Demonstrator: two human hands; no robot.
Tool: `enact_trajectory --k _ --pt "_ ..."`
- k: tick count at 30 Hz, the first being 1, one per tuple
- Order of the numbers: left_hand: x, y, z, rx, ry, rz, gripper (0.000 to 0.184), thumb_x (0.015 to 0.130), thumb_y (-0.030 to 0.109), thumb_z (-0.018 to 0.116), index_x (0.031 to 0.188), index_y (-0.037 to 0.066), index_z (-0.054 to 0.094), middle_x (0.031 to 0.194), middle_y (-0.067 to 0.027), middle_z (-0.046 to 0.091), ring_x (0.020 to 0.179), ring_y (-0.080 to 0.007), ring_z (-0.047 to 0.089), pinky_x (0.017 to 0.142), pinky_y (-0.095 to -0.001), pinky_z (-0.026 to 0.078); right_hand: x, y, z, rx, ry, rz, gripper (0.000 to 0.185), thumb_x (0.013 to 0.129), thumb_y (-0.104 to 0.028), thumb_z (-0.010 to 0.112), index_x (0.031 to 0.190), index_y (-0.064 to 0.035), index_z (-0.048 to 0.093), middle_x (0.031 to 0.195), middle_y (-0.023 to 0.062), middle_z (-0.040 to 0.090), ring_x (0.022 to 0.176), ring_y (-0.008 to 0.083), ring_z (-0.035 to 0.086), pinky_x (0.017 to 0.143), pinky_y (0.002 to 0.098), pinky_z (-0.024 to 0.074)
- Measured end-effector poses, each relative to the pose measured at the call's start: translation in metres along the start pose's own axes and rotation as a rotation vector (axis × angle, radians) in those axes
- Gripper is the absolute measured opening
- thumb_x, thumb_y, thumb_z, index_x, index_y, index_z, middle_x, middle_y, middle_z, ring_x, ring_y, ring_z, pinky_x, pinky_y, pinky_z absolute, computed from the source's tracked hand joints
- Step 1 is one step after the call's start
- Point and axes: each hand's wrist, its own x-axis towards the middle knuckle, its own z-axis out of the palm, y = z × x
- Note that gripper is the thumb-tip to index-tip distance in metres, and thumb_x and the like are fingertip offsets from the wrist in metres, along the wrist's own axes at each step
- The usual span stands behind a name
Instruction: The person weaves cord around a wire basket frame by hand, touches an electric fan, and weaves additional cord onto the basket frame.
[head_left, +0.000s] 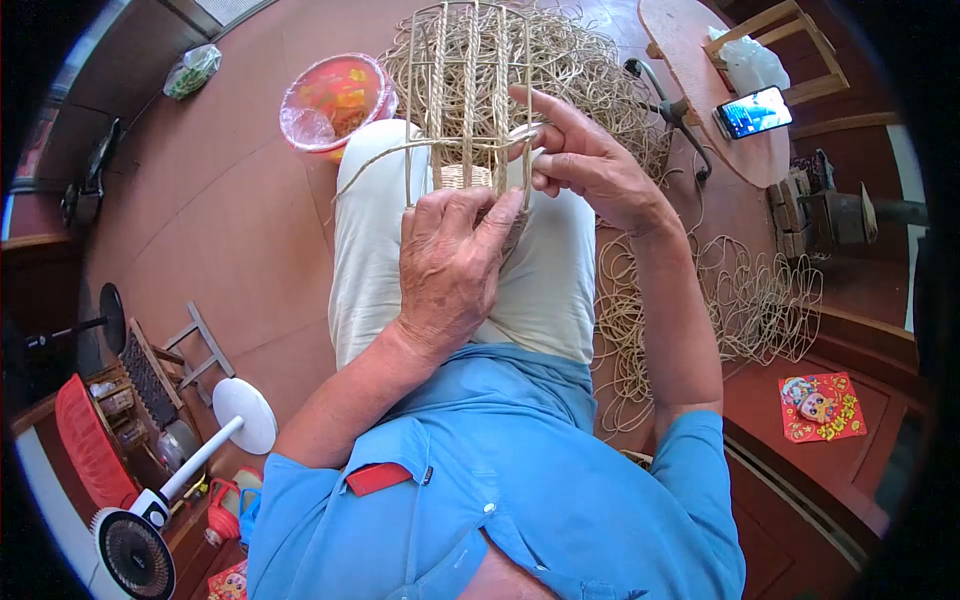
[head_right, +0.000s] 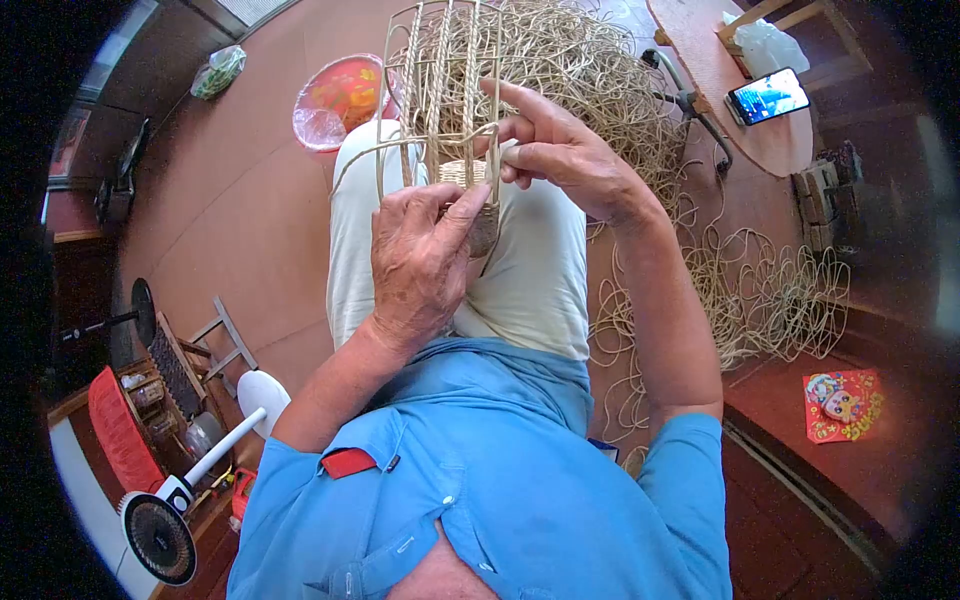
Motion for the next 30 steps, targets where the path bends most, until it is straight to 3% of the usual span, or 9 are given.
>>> enact_trajectory --k 10,14,19,30 --pt "0.008 0.003 -0.004 -0.005 -0.055 -0.049 0.053 0.090 0.005 0.074 0.141 0.017 0.075 0.118 -0.0050 0.068 0.113 -0.0302 0.059 0.097 -0.0452 0.045 0.009 -0.006 -0.009 -0.104 -0.069 0.006 0.100 0.094 -0.009 0.080 0.177 -0.0061 0.024 0.115 0.0072 0.077 0.091 0.0076 0.065 0.080 0.0239 0.0543" --pt "0.008 0.003 -0.005 0.003 -0.065 -0.053 0.052 0.091 0.005 0.074 0.141 0.017 0.075 0.118 -0.0053 0.068 0.113 -0.0300 0.059 0.097 -0.0450 0.045 0.011 -0.002 -0.009 -0.043 -0.060 -0.005 0.096 0.093 -0.007 0.079 0.175 -0.0055 0.028 0.113 0.0075 0.077 0.087 0.0081 0.067 0.077 0.0240 0.0553" --pt "0.009 0.004 -0.005 0.015 -0.065 -0.051 0.050 0.093 0.007 0.073 0.142 0.017 0.075 0.118 -0.0055 0.068 0.114 -0.0296 0.059 0.098 -0.0446 0.045 0.003 0.007 0.008 -0.081 0.211 -0.038 0.090 0.092 -0.001 0.073 0.170 0.0033 0.030 0.110 0.0121 0.078 0.079 0.0099 0.068 0.071 0.0250 0.0571" --pt "0.011 0.003 -0.001 0.023 -0.042 -0.059 0.052 0.095 0.007 0.074 0.146 0.016 0.072 0.117 -0.0060 0.069 0.113 -0.0292 0.061 0.099 -0.0447 0.045 0.016 -0.008 -0.003 -0.069 0.132 0.056 0.094 0.093 -0.002 0.074 0.171 0.0074 0.023 0.114 0.0135 0.076 0.080 0.0108 0.069 0.072 0.0254 0.0597"
